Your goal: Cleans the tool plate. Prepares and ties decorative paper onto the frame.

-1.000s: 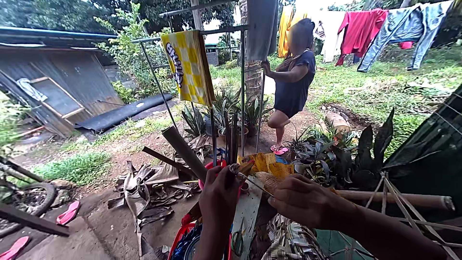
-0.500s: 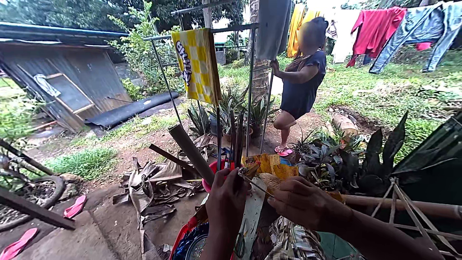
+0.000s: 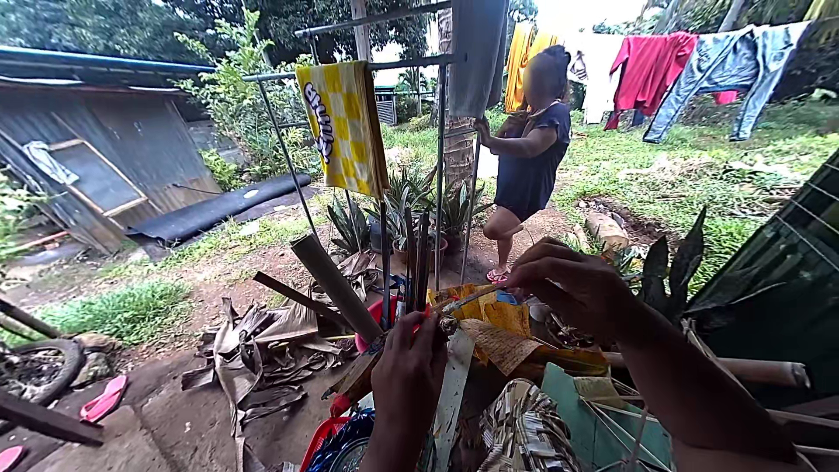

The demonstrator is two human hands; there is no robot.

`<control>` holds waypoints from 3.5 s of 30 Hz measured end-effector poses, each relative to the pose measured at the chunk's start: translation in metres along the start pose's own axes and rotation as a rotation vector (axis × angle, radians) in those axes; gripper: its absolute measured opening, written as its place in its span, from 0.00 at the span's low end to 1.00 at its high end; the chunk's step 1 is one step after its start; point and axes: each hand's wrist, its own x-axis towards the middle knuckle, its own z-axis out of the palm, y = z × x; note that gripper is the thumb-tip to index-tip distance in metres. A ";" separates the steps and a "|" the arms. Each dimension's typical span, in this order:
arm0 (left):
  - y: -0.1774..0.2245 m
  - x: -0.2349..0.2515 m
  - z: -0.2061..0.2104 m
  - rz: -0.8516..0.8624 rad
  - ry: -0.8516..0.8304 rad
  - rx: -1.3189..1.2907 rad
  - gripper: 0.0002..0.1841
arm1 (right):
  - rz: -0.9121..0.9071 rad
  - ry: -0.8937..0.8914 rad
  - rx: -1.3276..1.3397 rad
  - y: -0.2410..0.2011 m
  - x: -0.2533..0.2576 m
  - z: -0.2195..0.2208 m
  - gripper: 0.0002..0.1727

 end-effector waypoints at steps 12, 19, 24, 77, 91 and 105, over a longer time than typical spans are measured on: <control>0.012 -0.009 -0.004 0.090 0.019 -0.005 0.14 | 0.218 -0.260 0.308 0.025 0.025 0.006 0.11; 0.016 -0.010 -0.006 0.105 0.012 -0.010 0.13 | 0.160 -0.386 0.252 0.019 0.035 0.003 0.10; 0.014 -0.012 -0.006 0.111 0.012 -0.007 0.13 | 0.133 -0.427 0.232 0.024 0.034 -0.005 0.12; -0.015 -0.032 -0.023 -0.166 0.461 -0.615 0.14 | 0.157 0.587 0.278 -0.078 -0.068 0.162 0.08; -0.027 -0.023 -0.013 -0.292 0.598 -0.461 0.10 | 0.171 0.658 0.298 -0.090 -0.064 0.198 0.07; -0.089 -0.092 -0.165 -0.417 0.524 -0.191 0.15 | 1.714 -0.287 0.866 -0.009 -0.190 0.424 0.15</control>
